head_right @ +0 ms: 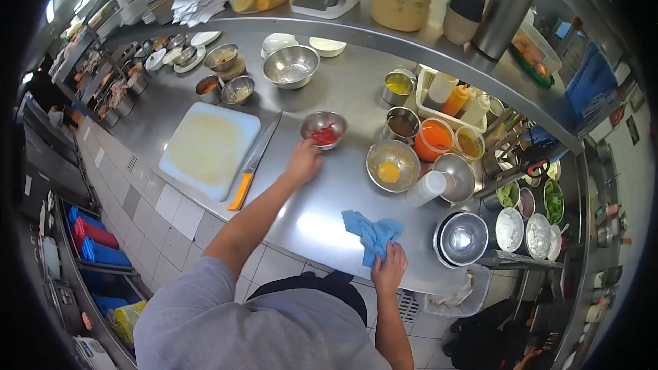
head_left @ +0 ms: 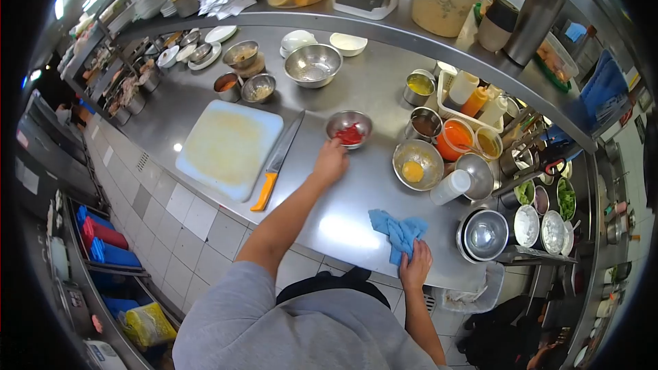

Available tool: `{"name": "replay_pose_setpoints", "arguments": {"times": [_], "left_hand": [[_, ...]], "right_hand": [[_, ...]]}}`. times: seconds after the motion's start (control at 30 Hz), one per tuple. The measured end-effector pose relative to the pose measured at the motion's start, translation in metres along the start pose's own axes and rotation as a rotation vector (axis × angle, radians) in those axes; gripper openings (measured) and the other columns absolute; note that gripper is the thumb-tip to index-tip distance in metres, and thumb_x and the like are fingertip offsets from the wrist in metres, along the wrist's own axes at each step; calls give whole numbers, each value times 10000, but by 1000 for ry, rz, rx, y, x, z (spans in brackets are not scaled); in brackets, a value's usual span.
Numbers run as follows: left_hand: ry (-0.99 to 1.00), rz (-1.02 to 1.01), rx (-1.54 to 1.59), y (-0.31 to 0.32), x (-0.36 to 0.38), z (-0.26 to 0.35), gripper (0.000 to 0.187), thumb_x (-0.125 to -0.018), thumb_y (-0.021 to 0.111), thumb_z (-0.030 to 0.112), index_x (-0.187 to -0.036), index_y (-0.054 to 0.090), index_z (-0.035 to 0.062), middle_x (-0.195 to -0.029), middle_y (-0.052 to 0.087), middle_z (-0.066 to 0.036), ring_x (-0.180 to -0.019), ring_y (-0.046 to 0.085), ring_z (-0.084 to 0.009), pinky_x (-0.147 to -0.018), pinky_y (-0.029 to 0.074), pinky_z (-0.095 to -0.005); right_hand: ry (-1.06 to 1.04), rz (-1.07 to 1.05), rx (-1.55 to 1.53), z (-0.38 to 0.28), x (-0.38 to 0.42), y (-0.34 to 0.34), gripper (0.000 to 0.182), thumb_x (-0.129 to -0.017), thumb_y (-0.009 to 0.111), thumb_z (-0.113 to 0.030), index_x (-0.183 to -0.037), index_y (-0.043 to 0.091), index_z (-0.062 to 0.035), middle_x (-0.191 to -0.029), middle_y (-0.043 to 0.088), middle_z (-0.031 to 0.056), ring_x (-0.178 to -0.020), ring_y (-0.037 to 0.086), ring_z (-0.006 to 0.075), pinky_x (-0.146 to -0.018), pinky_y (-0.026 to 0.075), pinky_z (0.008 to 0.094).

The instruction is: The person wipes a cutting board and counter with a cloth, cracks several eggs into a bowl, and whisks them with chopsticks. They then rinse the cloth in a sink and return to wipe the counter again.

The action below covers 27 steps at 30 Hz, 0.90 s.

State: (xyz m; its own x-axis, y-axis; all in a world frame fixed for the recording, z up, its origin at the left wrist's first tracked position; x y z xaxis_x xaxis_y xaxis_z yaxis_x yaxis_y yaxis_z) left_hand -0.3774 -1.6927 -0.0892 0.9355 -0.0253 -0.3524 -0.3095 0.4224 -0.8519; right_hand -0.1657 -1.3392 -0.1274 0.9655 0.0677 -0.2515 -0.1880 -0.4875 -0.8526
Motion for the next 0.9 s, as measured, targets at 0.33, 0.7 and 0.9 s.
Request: {"name": "replay_pose_setpoints", "arguments": {"times": [0.33,0.7,0.9], "left_hand": [[-222,119,-55,-70,-33,-152,262,-779,665,109,-1018,694,6,-1293,544,-224,-1224,489,-385,-1051,416,-435],[69,194,188,-87,15,-133,229,-808,640,58,-1029,597,18,-1451,408,-268,-1313,400,-439,-1088,337,-508],[246,-266,605,-54,114,-43,434,-865,641,111,-1273,521,27,-1434,446,-222,-1380,345,-423,-1147,271,-502]], "right_hand": [[43,-13,36,-1,-6,2,544,-797,676,-140,-1309,520,-42,-1318,518,191,-1271,455,373,-1066,320,486],[316,371,-150,-40,-18,25,687,-746,766,-241,-1342,488,-40,-1428,454,195,-1274,450,405,-1082,331,463],[222,207,114,-179,-49,90,668,-734,791,-337,-1331,544,-165,-1359,501,114,-1281,425,374,-1003,358,537]]}}
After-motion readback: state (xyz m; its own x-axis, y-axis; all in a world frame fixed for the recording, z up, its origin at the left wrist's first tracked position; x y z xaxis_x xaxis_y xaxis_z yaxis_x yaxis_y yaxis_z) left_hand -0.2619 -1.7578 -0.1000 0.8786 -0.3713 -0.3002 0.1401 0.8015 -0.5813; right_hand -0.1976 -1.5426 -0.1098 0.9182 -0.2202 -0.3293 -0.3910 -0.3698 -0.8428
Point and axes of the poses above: each hand's wrist, its own x-axis away from the middle knuckle, its own y-axis out of the palm, z = x × y, the point moved 2 cm from there along -x, towards the middle knuckle
